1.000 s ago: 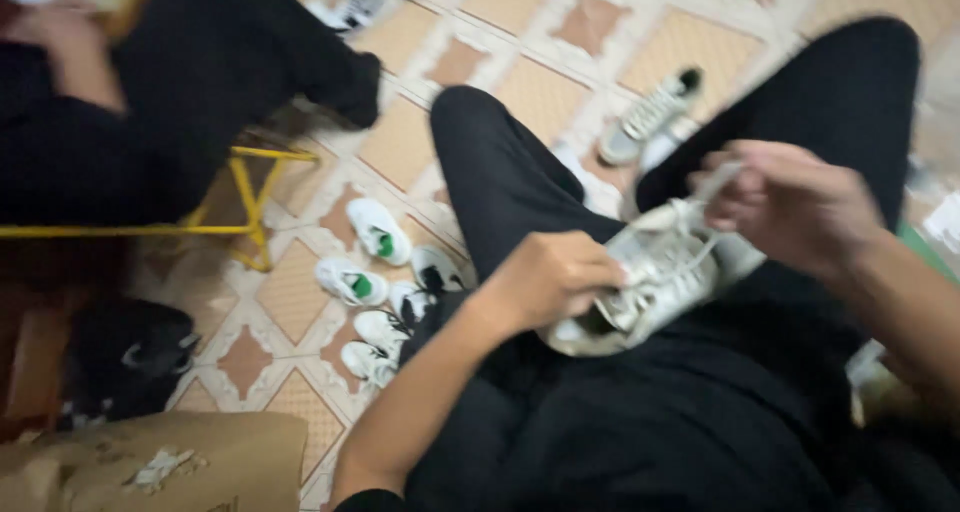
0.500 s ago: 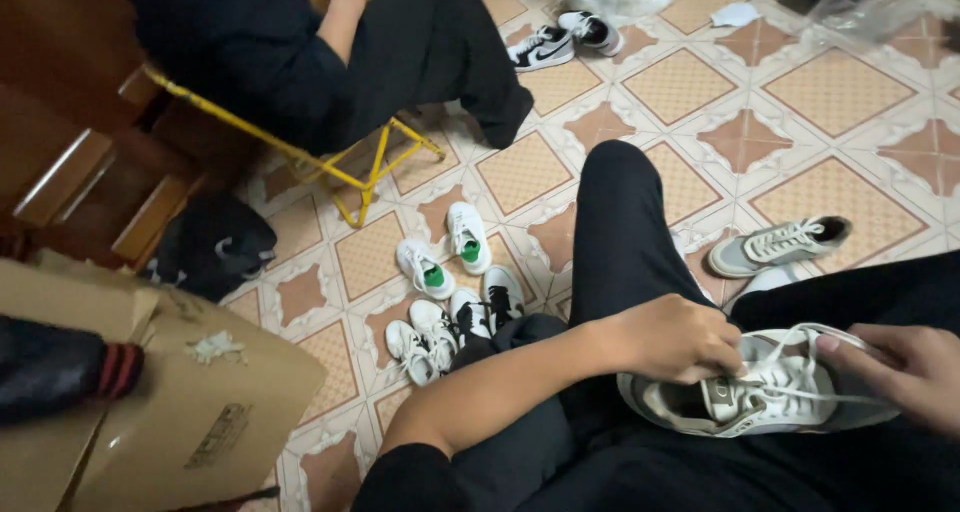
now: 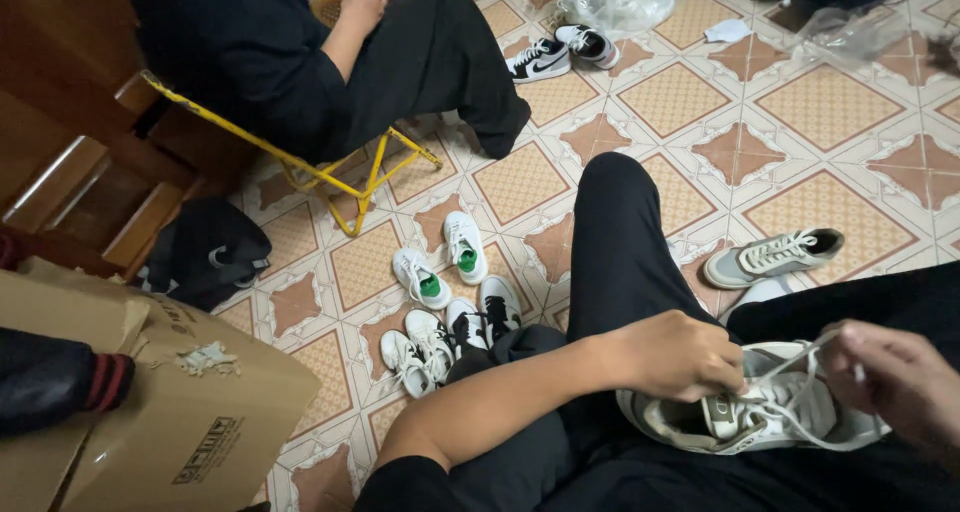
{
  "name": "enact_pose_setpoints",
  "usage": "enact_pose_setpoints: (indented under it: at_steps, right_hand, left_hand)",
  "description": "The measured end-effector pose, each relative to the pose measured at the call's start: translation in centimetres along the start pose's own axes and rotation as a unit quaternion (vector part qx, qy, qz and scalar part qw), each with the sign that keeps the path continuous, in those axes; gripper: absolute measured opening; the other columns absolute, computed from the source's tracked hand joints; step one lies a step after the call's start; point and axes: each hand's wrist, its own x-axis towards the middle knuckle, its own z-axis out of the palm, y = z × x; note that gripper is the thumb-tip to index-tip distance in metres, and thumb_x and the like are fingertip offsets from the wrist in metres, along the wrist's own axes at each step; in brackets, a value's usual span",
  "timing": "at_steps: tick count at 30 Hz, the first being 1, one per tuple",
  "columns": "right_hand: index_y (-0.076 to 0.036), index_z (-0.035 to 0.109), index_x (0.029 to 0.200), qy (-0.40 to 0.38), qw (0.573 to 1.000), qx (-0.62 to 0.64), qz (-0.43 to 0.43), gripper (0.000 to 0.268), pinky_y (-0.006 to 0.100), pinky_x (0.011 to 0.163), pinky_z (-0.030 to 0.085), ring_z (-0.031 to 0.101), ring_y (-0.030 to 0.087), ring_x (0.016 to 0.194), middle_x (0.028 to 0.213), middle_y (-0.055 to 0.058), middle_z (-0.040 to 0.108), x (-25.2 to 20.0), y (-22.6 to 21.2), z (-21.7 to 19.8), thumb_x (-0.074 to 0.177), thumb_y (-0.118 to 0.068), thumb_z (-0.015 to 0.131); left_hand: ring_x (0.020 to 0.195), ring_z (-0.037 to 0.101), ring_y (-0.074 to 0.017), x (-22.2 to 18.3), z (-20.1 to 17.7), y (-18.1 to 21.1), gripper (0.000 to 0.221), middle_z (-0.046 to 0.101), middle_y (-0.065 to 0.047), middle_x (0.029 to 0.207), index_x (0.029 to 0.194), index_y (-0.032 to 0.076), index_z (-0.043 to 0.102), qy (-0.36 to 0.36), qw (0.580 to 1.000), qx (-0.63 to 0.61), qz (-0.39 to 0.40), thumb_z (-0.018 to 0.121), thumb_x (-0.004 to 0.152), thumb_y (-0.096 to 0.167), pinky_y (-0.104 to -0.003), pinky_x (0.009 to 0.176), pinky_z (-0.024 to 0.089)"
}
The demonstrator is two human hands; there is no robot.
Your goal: Lacing multiple pairs of sneakers while sitting on the floor.
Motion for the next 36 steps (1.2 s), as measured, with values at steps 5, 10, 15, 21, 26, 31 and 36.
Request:
enact_pose_setpoints:
  at_steps: [5, 10, 15, 21, 26, 31, 36]
  right_hand:
    - [-0.01, 0.045, 0.081, -0.018, 0.975, 0.191, -0.112, 0.039, 0.036, 0.044, 0.033, 0.039, 0.019, 0.061, 0.075, 0.004, 0.039, 2.6, 3.5, -4.1, 0.113, -0.031, 0.051]
    - [-0.011, 0.061, 0.109, 0.008, 0.939, 0.301, -0.165, 0.017, 0.03, 0.061, 0.043, 0.046, 0.017, 0.084, 0.104, -0.003, 0.052, 7.0, 10.2, -11.3, 0.111, -0.028, 0.058]
    - [-0.002, 0.057, 0.125, 0.031, 0.978, 0.144, -0.148, 0.03, 0.036, 0.064, 0.045, 0.051, 0.026, 0.091, 0.107, 0.008, 0.051, 11.5, 11.8, -10.5, 0.122, -0.031, 0.05]
    - [0.004, 0.061, 0.141, 0.103, 0.981, -0.061, -0.152, 0.037, 0.033, 0.071, 0.042, 0.05, 0.023, 0.09, 0.104, 0.012, 0.052, 10.6, -0.6, -2.4, 0.128, -0.028, 0.047]
    - [-0.001, 0.072, 0.122, 0.157, 0.955, -0.182, -0.173, 0.026, 0.028, 0.096, 0.04, 0.056, 0.014, 0.105, 0.114, 0.006, 0.069, 9.6, -9.7, 3.9, 0.115, -0.023, 0.06]
    - [-0.009, 0.078, 0.117, 0.138, 0.901, -0.384, -0.15, 0.033, 0.037, 0.086, 0.053, 0.074, 0.023, 0.097, 0.106, 0.011, 0.081, 9.2, -9.4, 3.9, 0.096, -0.031, 0.064]
    - [-0.018, 0.079, 0.092, 0.054, 0.909, -0.39, -0.139, 0.022, 0.027, 0.068, 0.052, 0.068, 0.008, 0.067, 0.08, -0.005, 0.078, 2.6, -7.8, 3.5, 0.093, -0.036, 0.066]
  left_hand:
    - [0.086, 0.065, -0.0213, 0.1, -0.2, 0.3, 0.012, 0.064, 0.005, 0.092, 0.103, 0.025, 0.074, -0.009, 1.0, -0.005, -0.013, 0.07, 0.094, 0.018, -0.039, 0.05, 0.048]
    - [0.095, 0.066, -0.013, 0.3, -2.0, 2.0, 0.007, 0.059, 0.012, 0.089, 0.092, 0.031, 0.063, -0.001, 0.996, 0.078, -0.04, 0.069, 0.091, 0.028, -0.03, 0.082, 0.063]
    - [0.1, 0.071, -0.0175, 0.1, 0.7, 0.1, 0.013, 0.067, 0.01, 0.099, 0.102, 0.032, 0.066, 0.01, 0.998, 0.004, -0.068, 0.068, 0.09, 0.029, -0.036, 0.075, 0.06]
    - [0.106, 0.073, -0.0179, 0.6, -1.3, 0.0, 0.026, 0.073, 0.006, 0.106, 0.111, 0.031, 0.071, -0.043, 0.98, -0.137, -0.138, 0.064, 0.087, 0.025, -0.037, 0.079, 0.058]
    - [0.111, 0.071, -0.0246, 0.3, -1.5, 0.5, 0.03, 0.072, 0.0, 0.111, 0.116, 0.031, 0.072, -0.044, 0.971, -0.177, -0.152, 0.061, 0.089, 0.027, -0.039, 0.089, 0.056]
    - [0.109, 0.072, -0.0263, 0.8, -4.7, 1.5, 0.027, 0.076, -0.002, 0.109, 0.111, 0.021, 0.076, -0.024, 0.961, -0.169, -0.219, 0.065, 0.087, 0.019, -0.04, 0.094, 0.054]
    - [0.09, 0.074, -0.0272, 2.1, -5.5, -0.1, 0.02, 0.076, -0.006, 0.095, 0.098, 0.017, 0.068, 0.016, 0.966, -0.147, -0.21, 0.061, 0.08, 0.013, -0.039, 0.079, 0.051]
